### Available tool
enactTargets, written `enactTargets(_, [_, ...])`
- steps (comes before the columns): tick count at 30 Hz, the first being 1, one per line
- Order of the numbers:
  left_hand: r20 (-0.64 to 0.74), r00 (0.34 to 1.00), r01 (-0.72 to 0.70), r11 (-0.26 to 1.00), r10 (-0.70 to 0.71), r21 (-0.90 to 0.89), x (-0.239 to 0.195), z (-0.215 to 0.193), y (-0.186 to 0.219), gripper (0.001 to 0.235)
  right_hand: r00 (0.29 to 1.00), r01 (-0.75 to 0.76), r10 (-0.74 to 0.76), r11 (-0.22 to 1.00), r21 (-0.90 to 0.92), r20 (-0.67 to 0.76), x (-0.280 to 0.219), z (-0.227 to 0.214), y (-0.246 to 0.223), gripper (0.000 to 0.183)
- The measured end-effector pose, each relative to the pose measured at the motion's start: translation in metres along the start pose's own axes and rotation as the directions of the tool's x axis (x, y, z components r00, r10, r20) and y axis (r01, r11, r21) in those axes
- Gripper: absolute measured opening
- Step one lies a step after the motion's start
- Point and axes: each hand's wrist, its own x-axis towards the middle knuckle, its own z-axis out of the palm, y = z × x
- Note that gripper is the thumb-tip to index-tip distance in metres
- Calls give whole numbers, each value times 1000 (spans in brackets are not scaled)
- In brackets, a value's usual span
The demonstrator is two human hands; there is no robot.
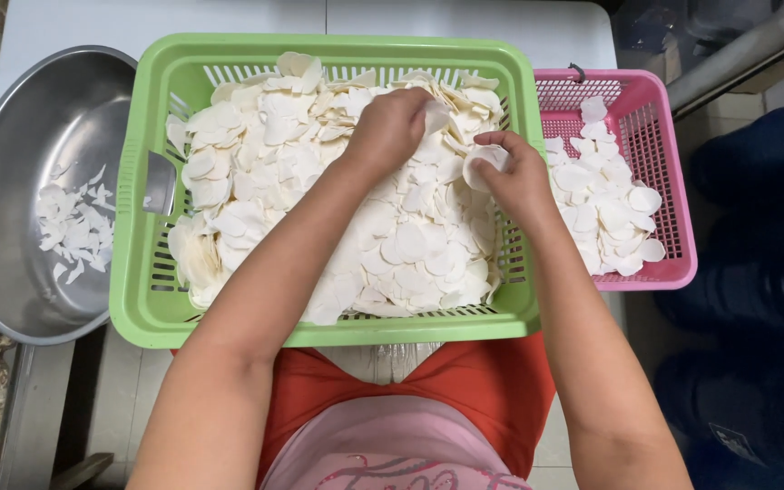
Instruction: The person sorts white, thin, round food slices from a green basket into a pink basket and a metal bowl. They pick up slices, separate them, and place them into the respective containers.
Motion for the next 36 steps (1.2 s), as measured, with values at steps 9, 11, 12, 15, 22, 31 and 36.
enactTargets(9, [358, 840, 501, 334, -407, -798, -56, 20, -30, 40, 987, -152, 104, 846, 510, 120, -23, 28, 9, 31])
enactTargets(11, [351, 844, 492, 324, -406, -808, -62, 20, -16, 43, 984, -163, 101, 835, 525, 144, -27, 36, 12, 34])
enactTargets(12, [344, 846, 483, 313, -406, -818, -65, 19, -8, 47, 981, -176, 98, 824, 539, 169, -30, 41, 14, 39])
enactTargets(15, [318, 850, 479, 365, -421, -798, -76, 19, 9, 50, 991, -133, 104, 814, 566, 83, -27, 55, 35, 24])
enactTargets(22, [335, 777, 523, 251, -533, -815, -96, 34, 3, 27, 989, -137, 148, 825, 548, 24, -52, 45, 23, 11])
enactTargets(31, [281, 839, 482, 399, -466, -780, -45, 67, 80, 38, 986, -96, 144, 895, 436, -79, -46, -26, 55, 16])
enactTargets(36, [195, 947, 311, 566, -256, -764, 1, 165, 148, 36, 881, 12, 89, 978, 210, -464, -54, -122, 106, 8])
